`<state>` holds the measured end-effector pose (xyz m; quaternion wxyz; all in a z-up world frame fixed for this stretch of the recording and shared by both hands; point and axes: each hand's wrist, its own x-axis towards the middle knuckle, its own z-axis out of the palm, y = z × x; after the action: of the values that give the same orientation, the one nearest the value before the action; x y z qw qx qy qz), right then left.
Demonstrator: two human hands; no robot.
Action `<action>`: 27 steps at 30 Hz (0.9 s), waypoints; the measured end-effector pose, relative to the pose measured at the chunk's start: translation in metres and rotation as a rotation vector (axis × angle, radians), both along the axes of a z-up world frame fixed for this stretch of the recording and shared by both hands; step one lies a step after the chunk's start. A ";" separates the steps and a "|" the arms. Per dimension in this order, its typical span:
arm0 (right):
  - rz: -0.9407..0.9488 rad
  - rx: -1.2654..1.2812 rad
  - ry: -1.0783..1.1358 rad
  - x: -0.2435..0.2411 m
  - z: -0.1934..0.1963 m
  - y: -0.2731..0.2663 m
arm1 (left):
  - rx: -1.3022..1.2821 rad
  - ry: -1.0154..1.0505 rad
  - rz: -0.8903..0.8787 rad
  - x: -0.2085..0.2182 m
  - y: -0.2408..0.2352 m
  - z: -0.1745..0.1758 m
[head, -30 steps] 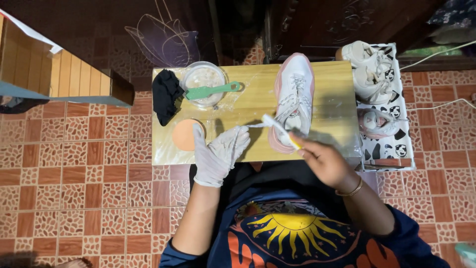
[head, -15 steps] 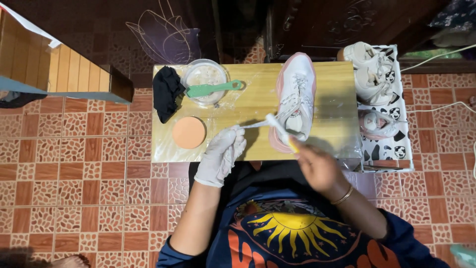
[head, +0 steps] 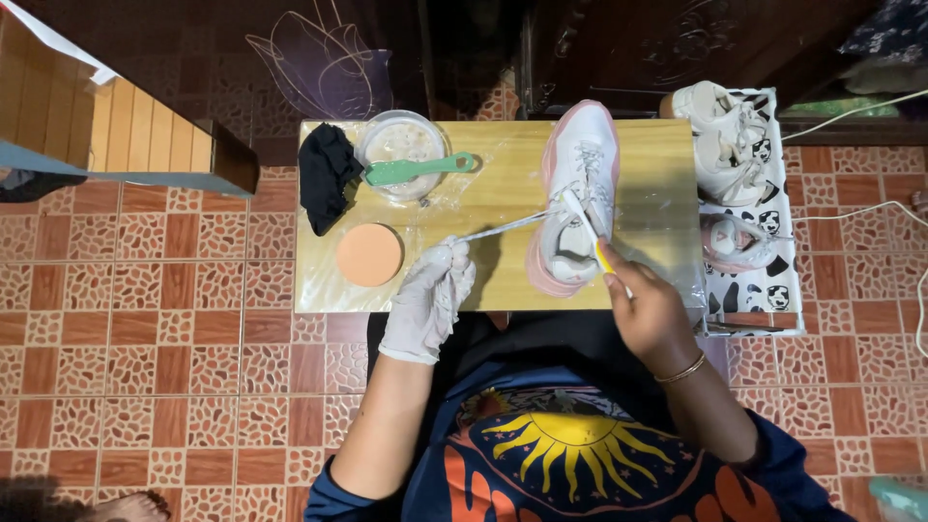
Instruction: The person scrubs a white and pink sneaker with a yellow toothbrush while wearing white gloves. They rotate the shoe to clean the sole, sides, and upper sections, occasionally dipping the brush into a container of cleaning solution on the table.
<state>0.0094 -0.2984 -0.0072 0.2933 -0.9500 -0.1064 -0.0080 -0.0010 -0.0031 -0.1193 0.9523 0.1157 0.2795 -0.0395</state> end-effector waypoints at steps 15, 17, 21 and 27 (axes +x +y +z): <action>0.109 0.196 0.278 -0.017 0.022 0.053 | 0.072 -0.036 0.067 0.006 0.010 -0.013; 0.089 0.214 0.226 -0.005 0.025 0.043 | 0.084 -0.036 0.092 0.002 0.010 0.004; 0.137 0.149 0.269 -0.019 0.031 0.064 | 0.090 -0.040 0.114 -0.003 0.004 0.010; 0.089 0.237 0.150 -0.008 0.030 0.045 | 0.124 -0.060 0.131 -0.004 0.002 0.023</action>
<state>0.0016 -0.2532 0.0226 0.4106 -0.9011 -0.1244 0.0633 -0.0052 -0.0012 -0.0960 0.9518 0.1573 0.2597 0.0439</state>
